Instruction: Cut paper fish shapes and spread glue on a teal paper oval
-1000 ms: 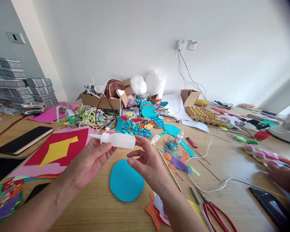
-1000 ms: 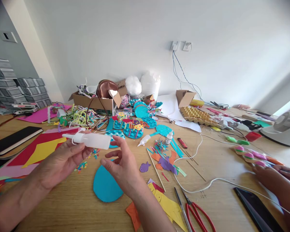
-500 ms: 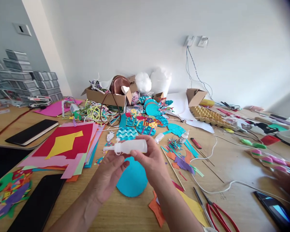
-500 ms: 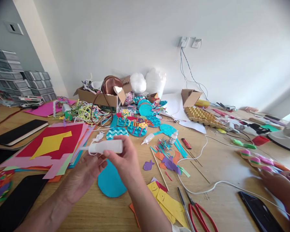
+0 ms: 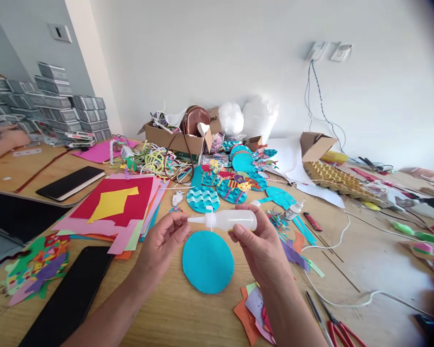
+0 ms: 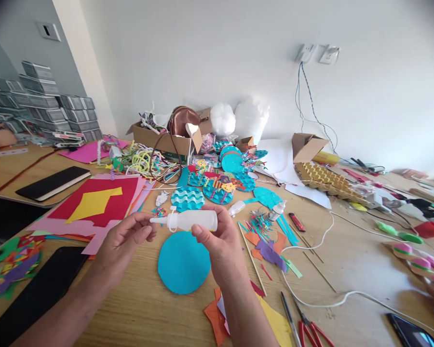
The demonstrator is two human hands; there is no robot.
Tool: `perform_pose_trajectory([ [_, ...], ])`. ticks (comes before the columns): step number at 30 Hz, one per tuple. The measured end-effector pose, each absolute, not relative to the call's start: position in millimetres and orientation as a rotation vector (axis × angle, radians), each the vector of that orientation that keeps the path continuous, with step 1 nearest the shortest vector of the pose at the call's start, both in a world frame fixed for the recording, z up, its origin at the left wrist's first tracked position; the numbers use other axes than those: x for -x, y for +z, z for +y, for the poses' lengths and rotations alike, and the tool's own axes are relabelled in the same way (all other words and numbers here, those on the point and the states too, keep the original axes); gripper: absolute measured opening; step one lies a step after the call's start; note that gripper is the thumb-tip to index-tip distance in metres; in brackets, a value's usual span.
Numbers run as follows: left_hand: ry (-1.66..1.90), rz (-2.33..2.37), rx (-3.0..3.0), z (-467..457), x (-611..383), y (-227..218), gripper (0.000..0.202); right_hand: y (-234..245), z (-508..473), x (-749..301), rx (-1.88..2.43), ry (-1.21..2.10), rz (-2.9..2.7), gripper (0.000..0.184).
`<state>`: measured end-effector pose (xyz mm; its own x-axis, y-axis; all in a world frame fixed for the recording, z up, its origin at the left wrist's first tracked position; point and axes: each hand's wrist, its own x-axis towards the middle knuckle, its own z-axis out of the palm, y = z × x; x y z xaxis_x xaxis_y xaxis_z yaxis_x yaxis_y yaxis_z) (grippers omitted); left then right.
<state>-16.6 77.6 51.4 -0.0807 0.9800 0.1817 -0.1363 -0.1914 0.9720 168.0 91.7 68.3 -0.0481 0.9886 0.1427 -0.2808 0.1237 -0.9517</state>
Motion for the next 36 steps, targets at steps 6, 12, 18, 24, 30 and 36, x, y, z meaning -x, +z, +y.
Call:
perform_pose_trajectory([
  [6, 1.490, 1.124, -1.286, 80, 13, 51, 0.007, 68, 86, -169, 0.926, 1.151, -1.214, 0.035],
  [12, 1.491, 1.165, -1.299, 79, 8, 49, 0.007, 65, 82, -167, 0.900, 1.158, -1.156, 0.033],
  [18, 1.493, 1.202, -1.335, 80, 7, 44, 0.009, 54, 72, -156, 0.874, 1.110, -1.115, 0.027],
  [24, 1.456, 1.247, -1.347, 83, 6, 43, 0.014, 48, 54, -148, 1.008, 0.826, -1.292, 0.035],
  [30, 1.423, 1.154, -1.228, 83, 7, 40, 0.016, 42, 53, -148, 0.966, 0.796, -1.313, 0.035],
  [36, 1.367, 0.881, -1.021, 79, 10, 37, 0.019, 41, 59, -165, 0.778, 0.925, -1.418, 0.034],
])
